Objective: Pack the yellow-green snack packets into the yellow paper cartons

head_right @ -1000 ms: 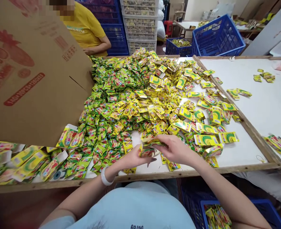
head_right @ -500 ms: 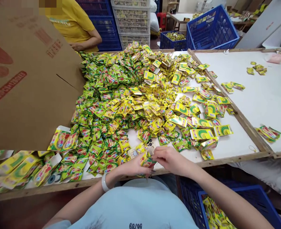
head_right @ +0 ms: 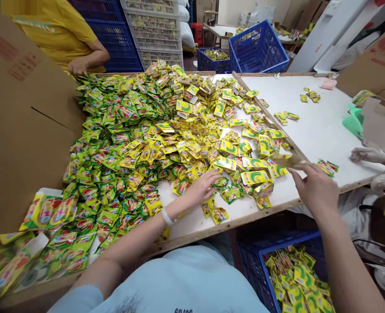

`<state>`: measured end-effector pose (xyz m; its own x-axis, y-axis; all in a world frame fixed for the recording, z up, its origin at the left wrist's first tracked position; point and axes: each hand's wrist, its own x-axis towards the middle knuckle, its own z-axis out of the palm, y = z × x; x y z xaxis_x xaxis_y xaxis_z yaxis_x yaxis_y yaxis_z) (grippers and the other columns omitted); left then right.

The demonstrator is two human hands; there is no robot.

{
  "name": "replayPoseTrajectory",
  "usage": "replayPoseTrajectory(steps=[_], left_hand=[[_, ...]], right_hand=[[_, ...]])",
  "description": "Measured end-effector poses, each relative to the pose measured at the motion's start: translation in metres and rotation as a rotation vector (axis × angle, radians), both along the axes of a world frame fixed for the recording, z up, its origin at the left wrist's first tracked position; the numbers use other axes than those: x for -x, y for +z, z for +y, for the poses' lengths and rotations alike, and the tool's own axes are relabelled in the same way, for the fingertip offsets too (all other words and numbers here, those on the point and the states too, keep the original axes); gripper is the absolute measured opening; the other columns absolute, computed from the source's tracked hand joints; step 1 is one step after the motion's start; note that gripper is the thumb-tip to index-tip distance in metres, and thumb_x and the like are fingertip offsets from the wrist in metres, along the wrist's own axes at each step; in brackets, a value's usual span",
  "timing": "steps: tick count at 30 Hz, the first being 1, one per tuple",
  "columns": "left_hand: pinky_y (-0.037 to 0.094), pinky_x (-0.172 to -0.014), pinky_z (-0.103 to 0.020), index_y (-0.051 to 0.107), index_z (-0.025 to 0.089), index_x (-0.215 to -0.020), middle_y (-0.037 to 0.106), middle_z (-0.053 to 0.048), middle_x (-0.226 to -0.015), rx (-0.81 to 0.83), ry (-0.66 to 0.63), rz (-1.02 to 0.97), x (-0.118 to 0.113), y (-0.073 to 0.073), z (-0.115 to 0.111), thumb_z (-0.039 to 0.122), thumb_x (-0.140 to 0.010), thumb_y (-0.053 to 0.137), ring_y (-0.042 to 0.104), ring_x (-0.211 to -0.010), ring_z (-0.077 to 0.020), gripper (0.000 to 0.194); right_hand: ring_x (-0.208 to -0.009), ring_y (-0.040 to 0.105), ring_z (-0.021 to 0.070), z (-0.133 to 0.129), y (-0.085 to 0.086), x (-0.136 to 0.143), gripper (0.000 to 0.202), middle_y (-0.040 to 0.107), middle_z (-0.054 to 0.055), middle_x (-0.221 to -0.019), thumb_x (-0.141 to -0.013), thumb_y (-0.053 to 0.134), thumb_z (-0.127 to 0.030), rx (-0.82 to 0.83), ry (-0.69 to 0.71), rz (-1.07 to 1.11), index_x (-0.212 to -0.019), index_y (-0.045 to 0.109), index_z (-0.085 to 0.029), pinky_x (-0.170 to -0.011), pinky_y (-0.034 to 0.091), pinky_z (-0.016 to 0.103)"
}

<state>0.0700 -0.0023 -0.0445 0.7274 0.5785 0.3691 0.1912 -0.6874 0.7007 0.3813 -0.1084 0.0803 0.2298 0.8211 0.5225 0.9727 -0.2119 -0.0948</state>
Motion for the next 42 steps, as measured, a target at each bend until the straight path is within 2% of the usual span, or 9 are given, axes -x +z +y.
replayPoseTrajectory(steps=[3,6,13,19,23,27,34,39,42], left_hand=[[0.023,-0.121,-0.056,0.054,0.017,-0.139,0.054,-0.017,-0.146,-0.317,0.100,0.258,-0.013,-0.009,0.033,0.003,-0.090,0.047,0.039,-0.145,-0.0317,0.051],[0.026,-0.119,-0.053,0.061,0.017,-0.130,0.062,-0.017,-0.135,-0.411,0.132,0.329,-0.015,-0.020,0.044,0.006,-0.093,0.046,0.051,-0.135,-0.0299,0.041],[0.038,-0.109,-0.043,0.068,0.019,-0.107,0.072,-0.009,-0.105,0.004,0.222,0.068,0.018,-0.016,0.027,0.017,-0.097,0.045,0.063,-0.103,-0.0232,0.025],[0.042,-0.068,-0.028,0.049,0.020,-0.067,0.044,0.003,-0.061,0.455,0.263,-0.207,0.031,-0.007,0.029,0.034,-0.093,0.050,0.044,-0.062,-0.0143,0.030],[0.042,-0.062,-0.025,0.047,0.019,-0.067,0.043,0.004,-0.062,0.521,0.243,-0.265,0.024,-0.004,0.030,0.045,-0.094,0.049,0.043,-0.062,-0.0124,0.037],[0.051,-0.066,-0.026,0.058,0.018,-0.086,0.058,0.000,-0.076,0.842,0.097,-0.391,0.013,0.003,0.016,0.056,-0.087,0.060,0.056,-0.073,-0.0145,0.038],[0.059,-0.072,-0.033,0.063,0.019,-0.107,0.071,-0.006,-0.093,1.124,0.000,-0.505,0.022,0.012,-0.004,0.065,-0.089,0.056,0.068,-0.082,-0.0191,0.050],[0.059,-0.077,-0.035,0.067,0.016,-0.103,0.070,-0.007,-0.098,0.951,-0.151,-0.376,0.030,0.014,-0.002,0.062,-0.080,0.070,0.066,-0.092,-0.0219,0.052],[0.057,-0.085,-0.037,0.067,0.014,-0.102,0.069,-0.007,-0.099,0.805,-0.142,-0.321,0.030,0.009,-0.004,0.047,-0.076,0.079,0.065,-0.095,-0.0221,0.044]], right_hand=[[-0.091,0.067,0.0286,0.025,-0.014,0.007,0.031,0.070,0.019,-0.116,-0.096,0.055,-0.035,0.056,0.107,-0.104,-0.117,0.069,-0.016,-0.073,0.050,0.038],[-0.101,0.063,0.0281,0.048,-0.062,0.052,0.030,0.071,0.012,-0.110,-0.095,0.053,-0.026,0.325,0.432,-0.056,-0.121,0.066,-0.019,-0.085,0.052,0.041],[-0.115,0.053,0.0323,0.070,-0.133,0.104,0.041,0.063,0.017,-0.125,-0.090,0.056,-0.024,0.447,0.569,-0.046,-0.128,0.065,-0.012,-0.096,0.046,0.047],[-0.103,0.060,0.0274,0.057,-0.114,0.089,0.033,0.069,0.016,-0.110,-0.101,0.039,-0.023,0.332,0.601,0.066,-0.111,0.069,-0.014,-0.090,0.050,0.045],[-0.063,0.061,0.0174,0.039,-0.091,0.103,0.029,0.065,0.003,-0.076,-0.099,0.049,-0.044,0.098,0.514,0.705,-0.101,0.062,-0.020,-0.058,0.051,0.030],[-0.040,0.045,0.0098,0.037,-0.079,0.137,0.040,0.054,-0.006,-0.057,-0.088,0.062,-0.061,0.184,0.538,1.128,-0.089,0.059,-0.021,-0.040,0.037,0.023],[-0.052,0.051,0.0130,0.050,-0.064,0.148,0.031,0.059,-0.002,-0.060,-0.098,0.050,-0.047,0.237,0.619,0.569,-0.090,0.064,-0.020,-0.052,0.039,0.025],[-0.084,0.065,0.0202,0.055,-0.033,0.151,0.023,0.069,0.008,-0.087,-0.098,0.046,-0.018,0.488,0.785,-0.018,-0.097,0.069,-0.020,-0.072,0.048,0.029],[-0.088,0.064,0.0218,0.057,-0.031,0.151,0.018,0.067,0.009,-0.089,-0.097,0.052,-0.023,0.509,0.818,-0.021,-0.094,0.069,-0.019,-0.076,0.050,0.031]])
